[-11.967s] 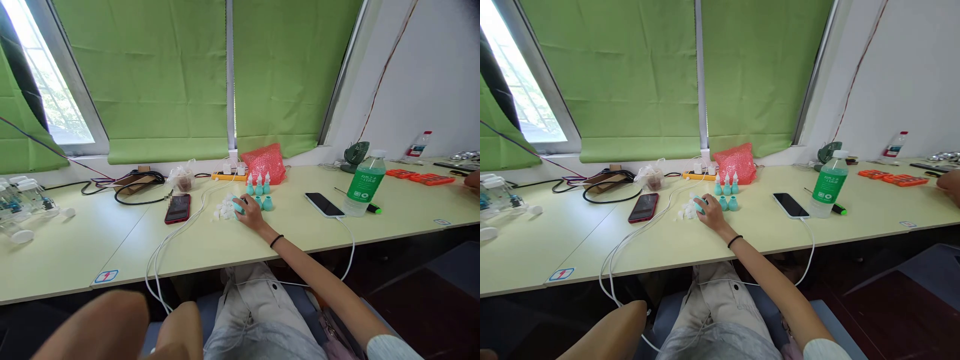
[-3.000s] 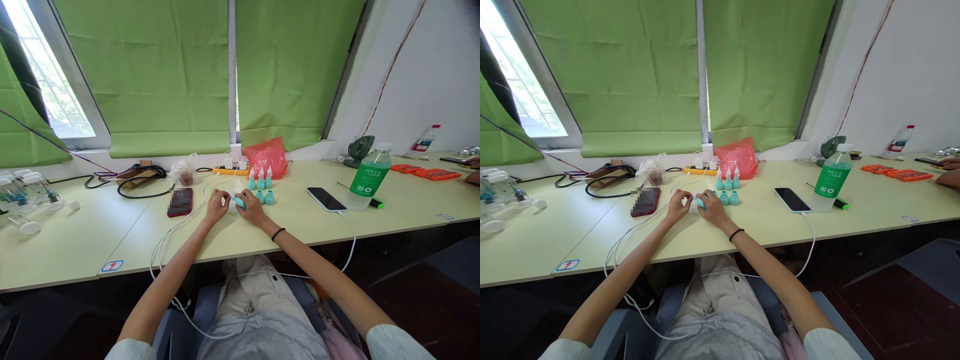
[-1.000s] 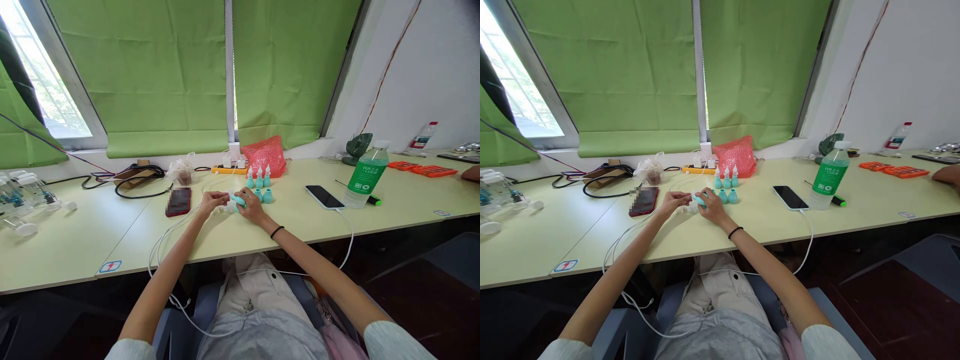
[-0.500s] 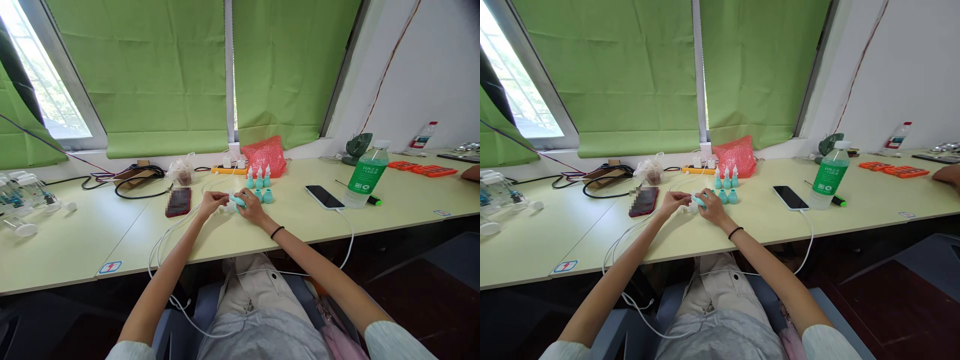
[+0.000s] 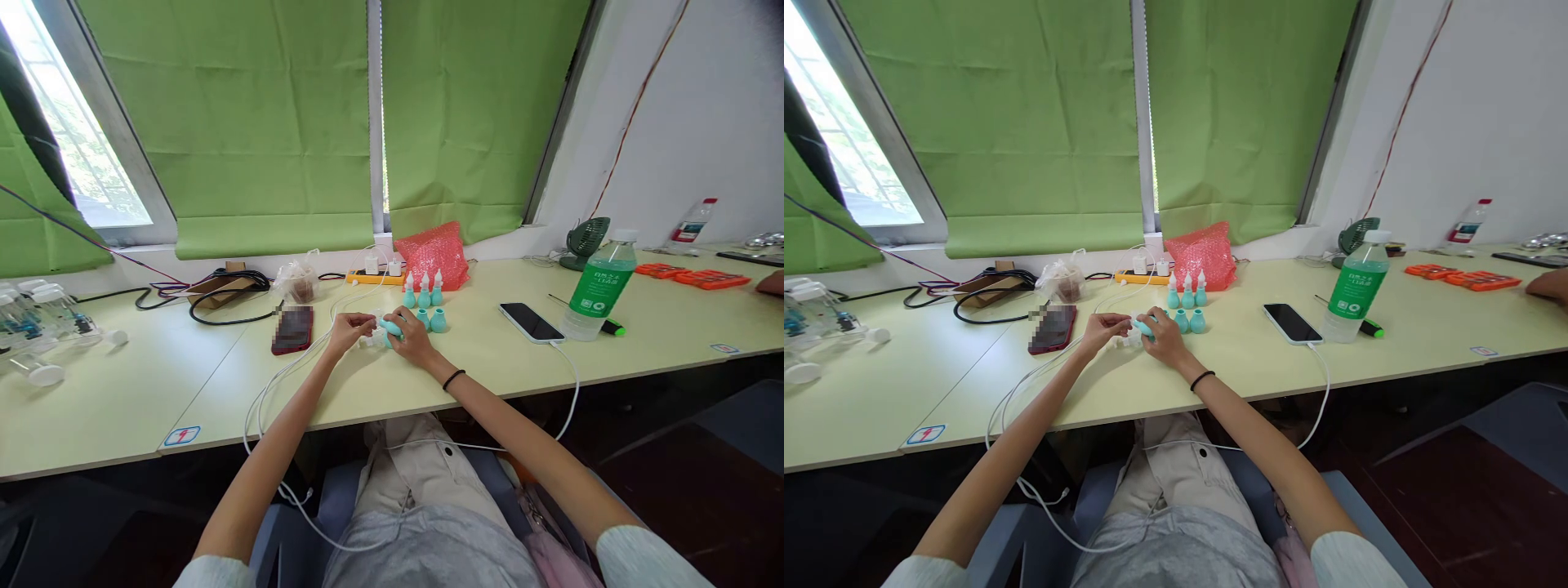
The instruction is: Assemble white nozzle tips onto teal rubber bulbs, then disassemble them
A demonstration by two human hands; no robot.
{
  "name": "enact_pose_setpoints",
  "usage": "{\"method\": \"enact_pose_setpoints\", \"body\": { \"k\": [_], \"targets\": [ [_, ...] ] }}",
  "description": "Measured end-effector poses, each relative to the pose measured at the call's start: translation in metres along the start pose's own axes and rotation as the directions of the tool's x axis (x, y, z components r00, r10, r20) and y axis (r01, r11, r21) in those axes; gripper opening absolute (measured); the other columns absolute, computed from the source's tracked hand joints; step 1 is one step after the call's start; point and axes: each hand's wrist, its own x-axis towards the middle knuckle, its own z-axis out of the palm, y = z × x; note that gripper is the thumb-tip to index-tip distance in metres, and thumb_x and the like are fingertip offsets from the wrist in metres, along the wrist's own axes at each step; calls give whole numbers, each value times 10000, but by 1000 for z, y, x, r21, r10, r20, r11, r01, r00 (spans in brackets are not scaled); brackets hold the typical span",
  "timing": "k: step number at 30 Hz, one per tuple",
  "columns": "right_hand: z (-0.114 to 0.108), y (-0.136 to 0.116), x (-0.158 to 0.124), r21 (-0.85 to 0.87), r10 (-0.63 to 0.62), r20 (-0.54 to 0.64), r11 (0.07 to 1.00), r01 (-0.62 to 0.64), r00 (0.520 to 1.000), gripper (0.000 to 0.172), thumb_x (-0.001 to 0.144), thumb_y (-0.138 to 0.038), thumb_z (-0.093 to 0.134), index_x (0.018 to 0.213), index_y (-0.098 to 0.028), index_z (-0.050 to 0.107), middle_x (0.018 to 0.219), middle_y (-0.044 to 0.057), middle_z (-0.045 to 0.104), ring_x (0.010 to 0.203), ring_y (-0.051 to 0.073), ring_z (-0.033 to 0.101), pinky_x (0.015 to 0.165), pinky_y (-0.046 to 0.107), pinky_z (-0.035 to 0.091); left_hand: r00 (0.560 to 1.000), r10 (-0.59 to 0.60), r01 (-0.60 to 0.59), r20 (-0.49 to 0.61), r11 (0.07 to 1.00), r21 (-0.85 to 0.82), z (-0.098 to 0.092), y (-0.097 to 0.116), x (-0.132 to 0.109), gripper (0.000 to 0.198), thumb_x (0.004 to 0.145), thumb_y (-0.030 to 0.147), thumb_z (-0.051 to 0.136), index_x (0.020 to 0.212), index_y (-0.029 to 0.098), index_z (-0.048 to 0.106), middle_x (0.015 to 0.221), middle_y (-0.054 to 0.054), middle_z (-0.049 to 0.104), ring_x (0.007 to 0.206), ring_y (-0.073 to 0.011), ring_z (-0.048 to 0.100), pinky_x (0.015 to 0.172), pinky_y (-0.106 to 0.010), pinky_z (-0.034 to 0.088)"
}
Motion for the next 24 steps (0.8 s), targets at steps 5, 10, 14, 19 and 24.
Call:
{"method": "enact_pose_setpoints", "body": {
  "k": [5,10,14,19,24],
  "targets": [
    [0,0,0,-2,-3,1,1000,3,1000,333,665,-90,458,979,-193,502,903,58,451,827,183,472,671,272,409,999,-31,32,21,999,-30,-2,2,-2,392,496,343,733,772,72,667,650,-78,661,533,-143,593,589,-312,520],
    [-1,0,0,0,-2,-1,1000,2,1000,333,669,-88,453,980,-196,498,893,55,449,825,181,475,675,274,415,999,-28,29,40,999,-35,-3,2,-2,418,505,377,723,785,71,667,677,-90,664,608,-170,611,639,-336,526],
    [-1,0,0,-2,3,-1,1000,-3,1000,331,666,-85,456,974,-195,502,894,55,449,829,181,477,676,273,417,1000,3,-3,23,1000,-1,-1,0,-1,416,519,395,709,780,73,667,653,-82,658,611,-173,610,628,-332,530],
    [-1,-1,1,-6,14,-10,1000,-14,1000,319,675,-91,457,973,-198,499,892,54,457,838,184,479,686,278,420,997,65,-61,-37,993,105,3,-1,-1,360,589,391,654,794,95,671,656,-69,659,561,-152,596,594,-311,527],
    [0,-2,2,-11,38,-32,999,-39,999,314,684,-101,461,984,-191,487,889,58,465,843,192,481,689,287,424,983,139,-109,-116,967,231,7,-2,-5,298,608,334,639,827,134,675,705,-59,670,569,-147,589,609,-295,511]
  ]
}}
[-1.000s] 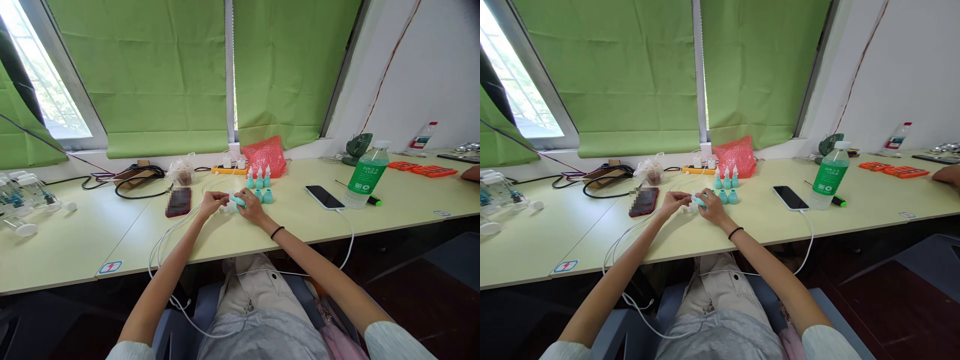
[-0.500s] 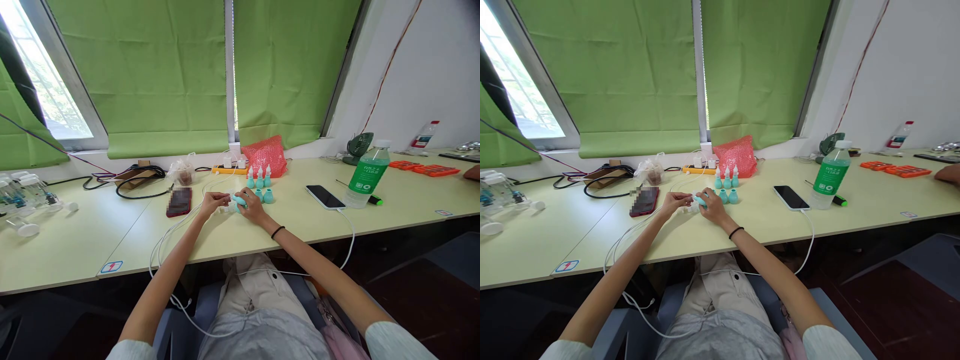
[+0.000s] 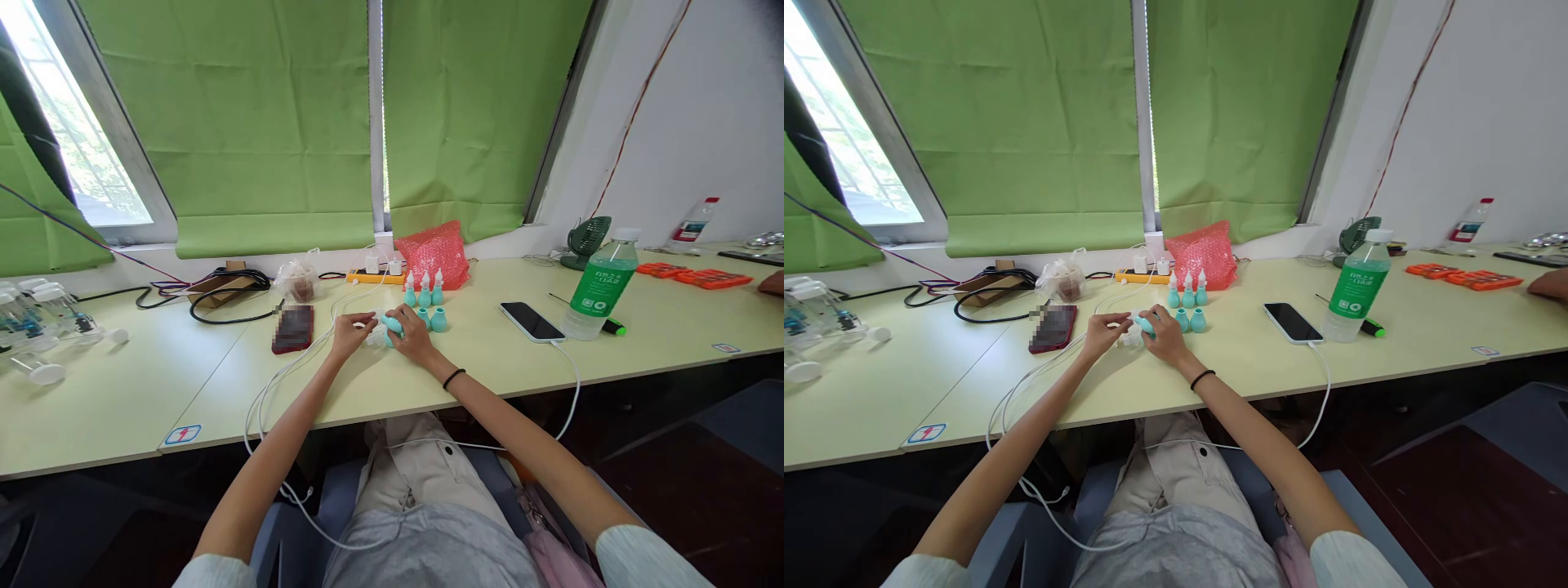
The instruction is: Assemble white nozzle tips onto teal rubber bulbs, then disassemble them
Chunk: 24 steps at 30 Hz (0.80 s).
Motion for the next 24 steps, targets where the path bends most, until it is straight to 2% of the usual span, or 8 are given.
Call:
{"method": "enact_pose_setpoints", "body": {
  "k": [4,9,24],
  "targets": [
    [1,0,0,-5,5,-6,1000,-5,1000,315,684,-104,465,986,-190,489,887,58,468,836,192,482,694,290,424,998,36,-34,-45,998,57,1,2,-2,259,618,327,627,775,129,684,721,-74,672,534,-145,578,571,-284,497],
    [2,0,0,-10,0,-9,1000,0,1000,325,683,-106,464,995,-192,491,893,59,464,840,194,477,694,295,423,996,71,-68,-44,994,85,1,3,-2,212,624,328,614,710,149,685,605,-42,649,472,-121,542,504,-242,461],
    [1,2,-1,-10,-43,23,999,43,999,322,687,-109,474,995,-200,507,895,58,447,840,189,465,697,290,411,995,75,-83,68,989,122,1,-2,2,225,687,333,531,707,120,603,486,-13,581,399,-97,504,417,-196,395]
  ]
}}
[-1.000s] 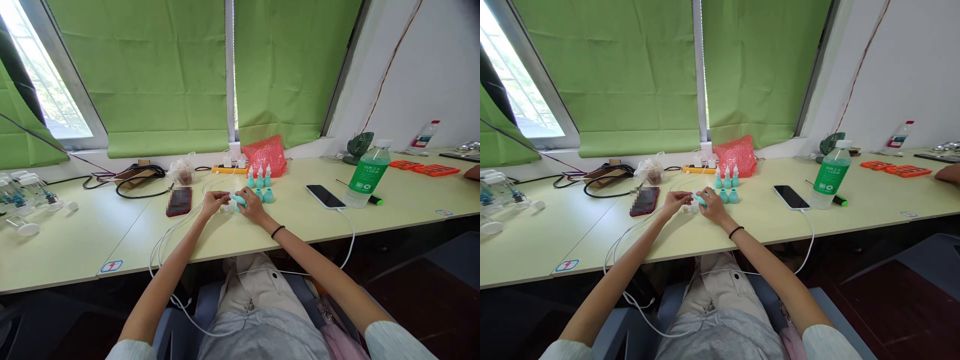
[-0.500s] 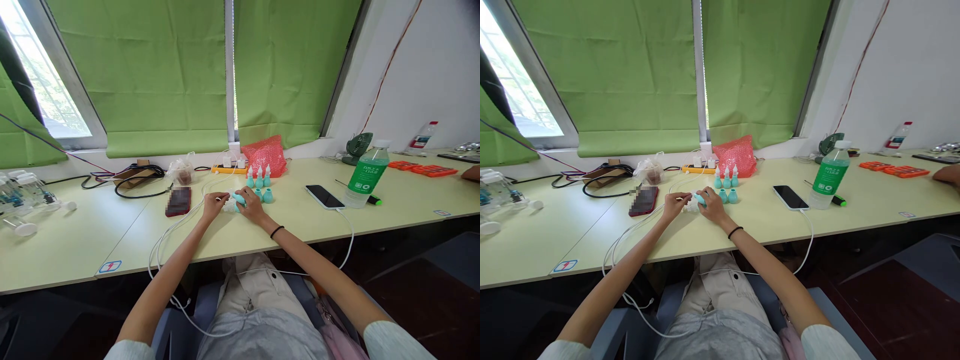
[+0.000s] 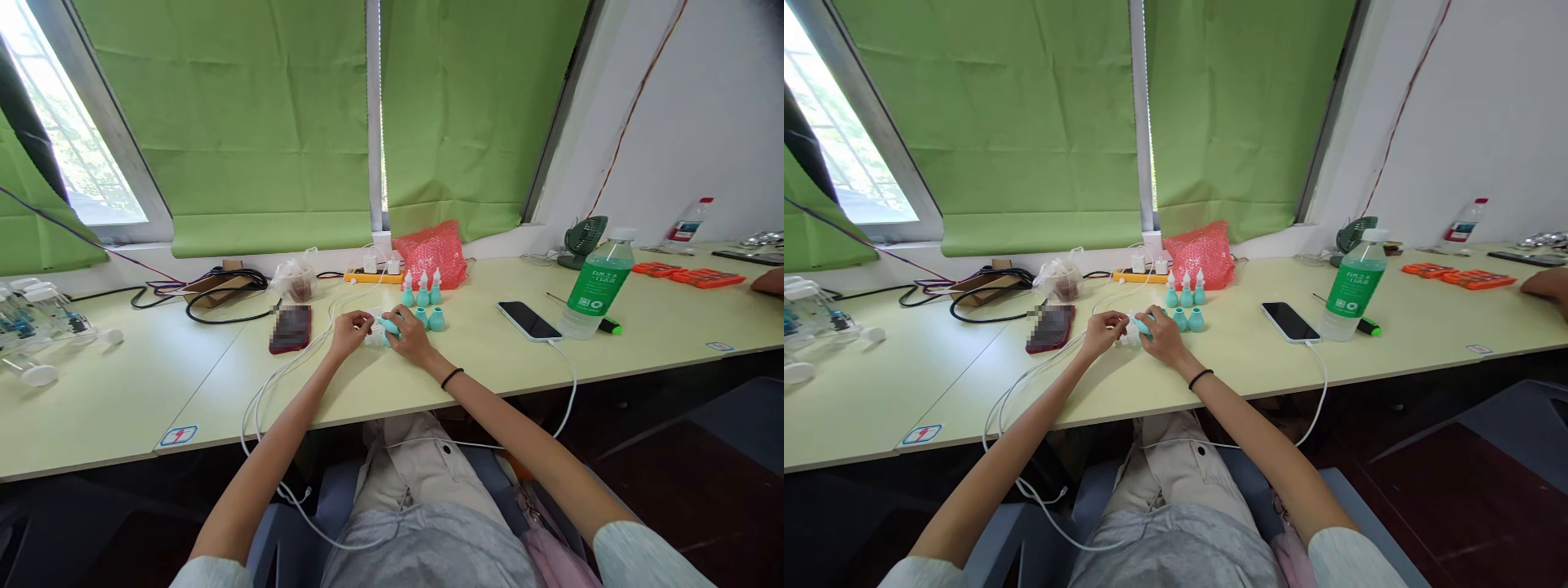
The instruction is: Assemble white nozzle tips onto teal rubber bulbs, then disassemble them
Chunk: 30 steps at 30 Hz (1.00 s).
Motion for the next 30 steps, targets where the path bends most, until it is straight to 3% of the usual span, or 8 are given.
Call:
{"method": "enact_pose_setpoints", "body": {
  "k": [6,14,23,30],
  "targets": [
    [0,0,0,-1,-2,4,1000,2,1000,314,691,-113,475,992,-196,510,898,60,451,844,188,463,712,292,413,998,60,-58,-17,996,72,2,3,-2,144,703,270,506,698,144,573,484,4,557,438,-106,510,473,-214,412],
    [2,0,2,-10,18,-11,1000,-18,1000,304,700,-121,475,994,-190,508,898,63,455,844,195,466,711,300,414,981,146,-137,-127,988,76,6,8,-3,28,687,181,500,685,171,527,736,-23,535,705,-135,502,692,-274,464],
    [1,-2,2,-1,26,-23,1000,-27,999,290,704,-121,470,983,-188,513,896,63,457,834,192,474,702,295,419,990,-51,31,-131,988,-149,5,0,3,46,662,198,539,671,154,530,664,-6,535,661,-130,524,635,-278,476],
    [0,-2,2,9,27,-40,1000,-26,999,288,703,-121,469,980,-194,509,897,62,462,841,194,477,706,298,420,969,-231,243,83,843,-480,-1,-3,6,174,667,290,573,694,125,525,677,-15,545,699,-134,564,696,-352,495]
  ]
}}
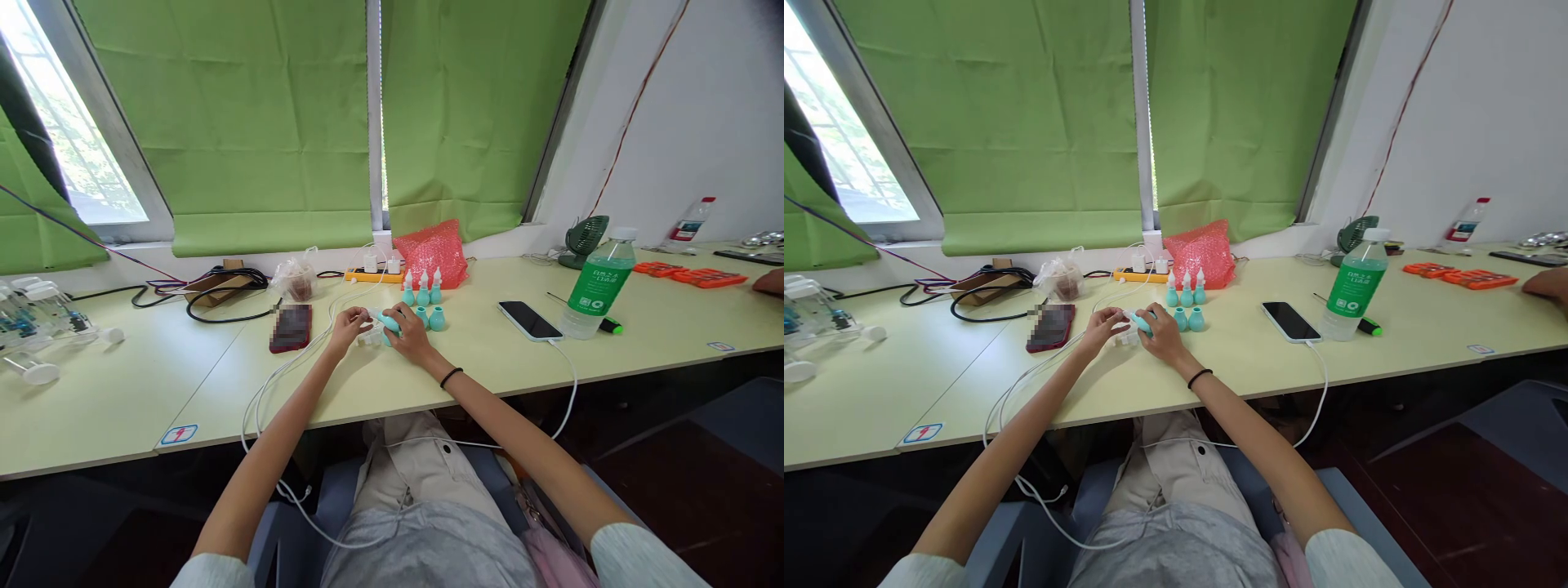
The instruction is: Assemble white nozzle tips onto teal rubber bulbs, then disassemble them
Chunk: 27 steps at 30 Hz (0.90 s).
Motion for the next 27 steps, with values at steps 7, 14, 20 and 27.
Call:
{"method": "enact_pose_setpoints", "body": {
  "k": [7,14,20,27],
  "targets": [
    [1,-1,1,10,-7,-10,1000,8,1000,288,704,-132,476,982,-202,503,901,61,465,838,194,482,703,299,424,980,-178,195,87,950,-244,-3,7,-2,123,659,214,600,720,126,540,726,-30,551,731,-161,576,713,-430,494],
    [2,1,0,12,-3,-7,1000,3,1000,285,701,-128,475,976,-200,497,903,57,467,844,187,484,716,295,425,966,-224,255,126,903,-345,-11,9,-1,70,671,193,572,690,131,546,780,-56,584,818,-210,586,773,-448,474],
    [2,4,-1,5,15,-21,1000,-14,1000,295,691,-108,461,972,-196,489,901,58,469,846,188,482,720,297,421,988,-156,146,-10,947,-287,-13,7,0,140,641,249,608,694,128,561,778,-52,595,788,-194,590,755,-423,483],
    [1,2,0,6,10,-27,1000,-10,1000,289,689,-122,460,970,-186,472,895,60,482,852,193,485,728,306,419,980,-31,34,-196,999,9,-6,4,1,129,598,240,590,615,114,562,600,-34,594,617,-145,586,681,-336,483]
  ]
}}
